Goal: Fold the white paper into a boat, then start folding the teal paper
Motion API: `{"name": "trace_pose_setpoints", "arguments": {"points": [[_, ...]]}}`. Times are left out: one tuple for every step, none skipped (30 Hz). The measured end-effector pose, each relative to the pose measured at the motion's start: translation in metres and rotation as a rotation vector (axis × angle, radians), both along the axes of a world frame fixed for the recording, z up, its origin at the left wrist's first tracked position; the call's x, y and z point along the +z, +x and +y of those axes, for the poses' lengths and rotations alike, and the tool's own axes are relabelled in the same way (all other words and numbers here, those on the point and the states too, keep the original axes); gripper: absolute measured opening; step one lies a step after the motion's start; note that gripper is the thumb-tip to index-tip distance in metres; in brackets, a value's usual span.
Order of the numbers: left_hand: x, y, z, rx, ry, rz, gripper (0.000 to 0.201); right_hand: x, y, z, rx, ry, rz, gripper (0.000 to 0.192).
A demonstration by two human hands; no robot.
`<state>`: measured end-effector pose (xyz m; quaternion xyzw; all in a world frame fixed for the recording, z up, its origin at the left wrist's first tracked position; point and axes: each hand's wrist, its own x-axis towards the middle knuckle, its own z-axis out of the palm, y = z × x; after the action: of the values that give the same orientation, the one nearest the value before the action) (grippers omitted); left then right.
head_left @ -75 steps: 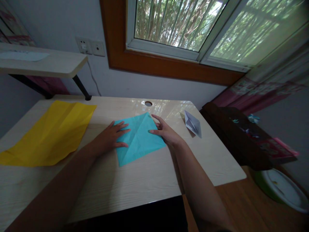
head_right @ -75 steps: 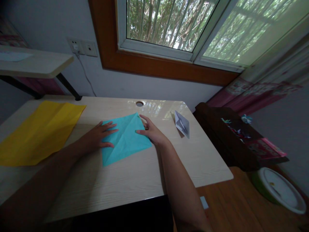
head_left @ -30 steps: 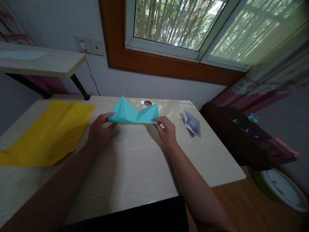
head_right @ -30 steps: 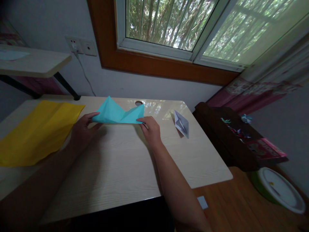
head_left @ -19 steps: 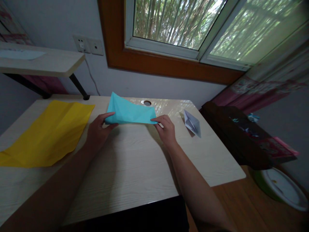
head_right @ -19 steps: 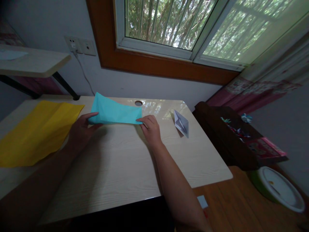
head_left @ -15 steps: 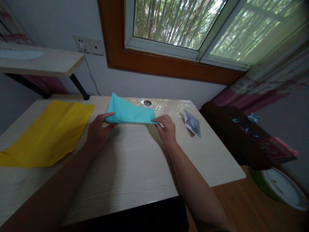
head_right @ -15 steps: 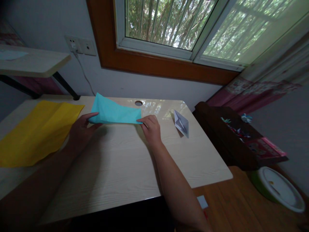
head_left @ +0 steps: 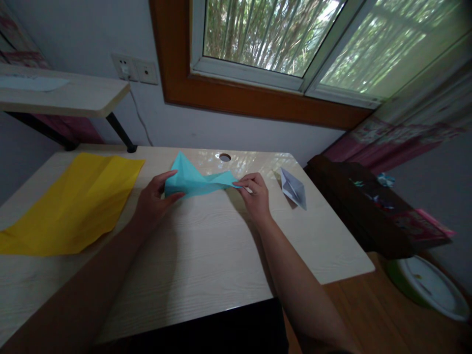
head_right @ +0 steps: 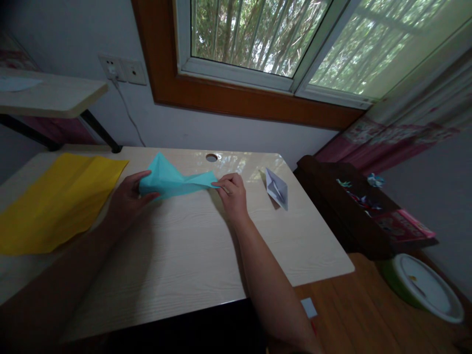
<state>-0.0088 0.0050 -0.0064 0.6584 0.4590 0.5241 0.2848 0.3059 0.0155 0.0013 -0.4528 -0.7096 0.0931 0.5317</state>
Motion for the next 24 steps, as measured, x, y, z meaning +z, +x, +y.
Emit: {"name": "trace_pose_setpoints", "arguments": {"points": [[0.001,0.001,-0.001,0.003,0.005,-0.007,0.065,0.0,0.0,0.0,0.014,-0.006,-0.007,0.014],[0.003,0.001,-0.002,0.008,0.012,-0.015,0.066,-0.001,0.0,0.0,0.026,-0.006,-0.013,0.014],[0.005,0.002,-0.002,0.01,0.012,-0.023,0.067,-0.001,0.001,0.001,0.036,-0.004,-0.019,0.014],[0.007,0.002,-0.002,0.009,-0.002,-0.036,0.067,-0.002,0.001,0.001,0.044,-0.002,-0.024,0.013],[0.009,0.003,-0.003,0.005,-0.022,-0.052,0.067,-0.002,0.001,0.002,0.049,-0.003,-0.029,0.013],[0.01,0.003,-0.002,-0.002,-0.043,-0.068,0.066,-0.003,0.002,0.002,0.05,-0.009,-0.033,0.012],[0.012,0.003,-0.002,-0.01,-0.06,-0.086,0.066,-0.003,0.002,0.003,0.047,-0.017,-0.036,0.013],[0.013,0.003,-0.002,-0.019,-0.075,-0.101,0.065,-0.004,0.003,0.003,0.041,-0.025,-0.038,0.013],[0.013,0.003,-0.001,-0.024,-0.085,-0.114,0.065,-0.004,0.003,0.004,0.033,-0.028,-0.036,0.013],[0.012,0.003,0.0,-0.023,-0.086,-0.123,0.065,-0.004,0.003,0.004,0.024,-0.029,-0.033,0.013],[0.011,0.002,0.001,-0.014,-0.08,-0.127,0.064,-0.004,0.004,0.004,0.017,-0.029,-0.031,0.013],[0.01,0.001,0.002,-0.002,-0.066,-0.129,0.063,-0.004,0.004,0.004,0.012,-0.027,-0.032,0.013],[0.008,0.0,0.003,0.01,-0.045,-0.129,0.061,-0.004,0.004,0.004,0.009,-0.025,-0.033,0.013],[0.007,-0.001,0.004,0.019,-0.019,-0.12,0.059,-0.004,0.004,0.004,0.009,-0.023,-0.035,0.013],[0.005,-0.002,0.005,0.026,0.013,-0.096,0.057,-0.003,0.004,0.003,0.009,-0.019,-0.037,0.013],[0.004,-0.002,0.005,0.035,0.049,-0.052,0.053,-0.003,0.004,0.003,0.009,-0.016,-0.039,0.014],[0.003,-0.003,0.006,0.059,0.09,0.037,0.048,-0.003,0.004,0.002,0.005,-0.013,-0.042,0.014],[0.003,-0.003,0.006,0.074,0.135,0.139,0.042,-0.002,0.005,0.002,0.0,-0.012,-0.048,0.013],[0.003,-0.003,0.006,0.085,0.182,0.224,0.037,-0.002,0.005,0.002,-0.006,-0.013,-0.056,0.013],[0.003,-0.002,0.005,0.094,0.229,0.295,0.033,-0.002,0.005,0.002,-0.01,-0.013,-0.067,0.013],[0.003,-0.001,0.005,0.1,0.272,0.342,0.029,-0.002,0.005,0.002,-0.013,-0.011,-0.079,0.014],[0.004,0.0,0.004,0.109,0.308,0.371,0.026,-0.002,0.005,0.002,-0.014,-0.006,-0.092,0.014],[0.004,0.001,0.003,0.125,0.335,0.392,0.023,-0.001,0.004,0.002,-0.015,0.001,-0.105,0.014],[0.004,0.001,0.002,0.146,0.355,0.407,0.019,-0.001,0.004,0.002,-0.017,0.009,-0.118,0.013]]}}
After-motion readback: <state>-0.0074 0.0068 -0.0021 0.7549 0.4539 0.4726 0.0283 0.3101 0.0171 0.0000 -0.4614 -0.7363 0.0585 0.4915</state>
